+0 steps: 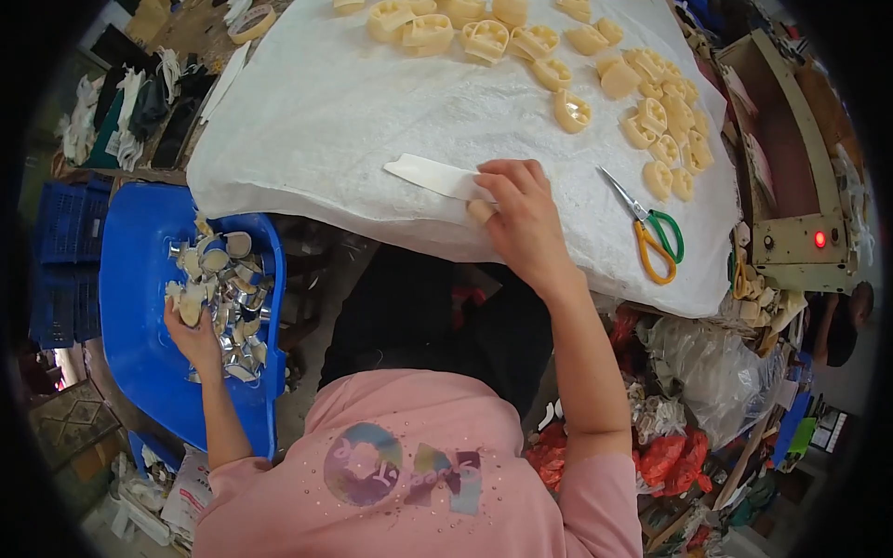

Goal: Cutting and assembling small foam and plastic shoe components.

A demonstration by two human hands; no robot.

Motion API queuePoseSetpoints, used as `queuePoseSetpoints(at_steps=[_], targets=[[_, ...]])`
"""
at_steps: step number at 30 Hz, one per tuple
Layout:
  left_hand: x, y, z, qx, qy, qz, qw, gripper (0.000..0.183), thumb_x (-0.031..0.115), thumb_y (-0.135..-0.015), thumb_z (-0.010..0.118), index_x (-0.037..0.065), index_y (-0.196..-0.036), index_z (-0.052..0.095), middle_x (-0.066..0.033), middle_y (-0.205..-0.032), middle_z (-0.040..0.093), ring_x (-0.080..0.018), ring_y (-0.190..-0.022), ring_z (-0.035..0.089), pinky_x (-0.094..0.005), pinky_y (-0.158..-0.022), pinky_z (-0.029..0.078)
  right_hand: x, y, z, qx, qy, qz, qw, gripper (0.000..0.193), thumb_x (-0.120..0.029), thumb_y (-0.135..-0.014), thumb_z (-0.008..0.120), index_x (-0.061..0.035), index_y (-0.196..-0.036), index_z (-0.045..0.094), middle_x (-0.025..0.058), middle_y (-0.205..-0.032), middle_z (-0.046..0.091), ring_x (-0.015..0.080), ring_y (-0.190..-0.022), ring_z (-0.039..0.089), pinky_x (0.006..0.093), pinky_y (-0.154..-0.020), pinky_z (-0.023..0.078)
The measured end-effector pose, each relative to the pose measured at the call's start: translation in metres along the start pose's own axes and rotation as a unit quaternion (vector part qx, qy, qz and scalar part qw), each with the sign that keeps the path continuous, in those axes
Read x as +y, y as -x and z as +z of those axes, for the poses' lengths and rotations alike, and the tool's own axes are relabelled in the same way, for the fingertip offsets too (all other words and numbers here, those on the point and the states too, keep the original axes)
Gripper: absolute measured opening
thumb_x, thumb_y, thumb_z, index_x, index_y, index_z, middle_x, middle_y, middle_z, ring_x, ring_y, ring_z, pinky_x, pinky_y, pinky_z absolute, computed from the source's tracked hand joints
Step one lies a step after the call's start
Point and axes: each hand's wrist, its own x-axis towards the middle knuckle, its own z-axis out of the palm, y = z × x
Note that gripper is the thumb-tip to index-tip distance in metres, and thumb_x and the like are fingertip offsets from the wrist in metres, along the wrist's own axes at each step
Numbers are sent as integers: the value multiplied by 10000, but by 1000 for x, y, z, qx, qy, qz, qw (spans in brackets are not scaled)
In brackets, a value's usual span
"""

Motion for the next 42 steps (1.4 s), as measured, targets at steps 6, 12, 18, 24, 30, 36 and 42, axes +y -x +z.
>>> queuePoseSetpoints(at_steps=[6,12,18,24,30,36,42], targets=[[33,6,4,41,-93,58,993,711,139,-728,695,34,-1346,359,-184,-1330,406,-338,-1220,356,-454,-1038,225,-5,-8,14,-9,81,-37,996,240,-54,-729,627,-20,-965,599,94,-891,568,291,-868,507,378,-767,436],[167,8,40,-100,168,160,967,414,63,-739,624,53,-1143,534,-120,-1113,545,-267,-1052,503,-361,-921,389,-18,-1,19,11,147,-63,987,216,22,-722,565,-21,-933,592,105,-826,540,276,-831,513,369,-719,444],[260,46,61,-360,412,214,809,207,104,-841,585,-3,-1018,594,-133,-884,605,-225,-778,600,-294,-696,481,-7,10,8,69,6,81,994,310,51,-659,572,-18,-961,577,139,-909,553,317,-849,536,395,-712,445],[317,67,86,-592,572,-74,563,378,340,-986,377,37,-1112,565,-27,-940,580,-100,-858,561,-252,-720,468,-41,15,-21,82,176,-70,978,285,-65,-636,641,-42,-916,591,109,-1024,547,295,-920,517,416,-769,413],[327,51,102,-562,620,-150,527,419,260,-988,361,-32,-1277,442,-84,-958,604,-139,-756,586,-257,-609,462,-7,6,-48,60,71,-9,996,270,-124,-750,643,-44,-1002,590,113,-1094,528,302,-989,499,412,-838,403],[329,39,120,-543,633,-123,538,382,218,-983,375,-84,-1193,477,-129,-891,604,-145,-724,575,-259,-578,433,90,-17,-55,139,8,206,968,318,-111,-799,617,-19,-1101,576,167,-1100,519,340,-1008,495,404,-869,420],[327,44,126,-537,595,-86,591,357,189,-985,381,-99,-1160,496,-143,-878,601,-159,-754,572,-266,-633,457,99,-69,-41,71,186,337,920,494,-337,-759,627,-144,-1206,543,176,-1037,500,329,-940,542,404,-781,481]])
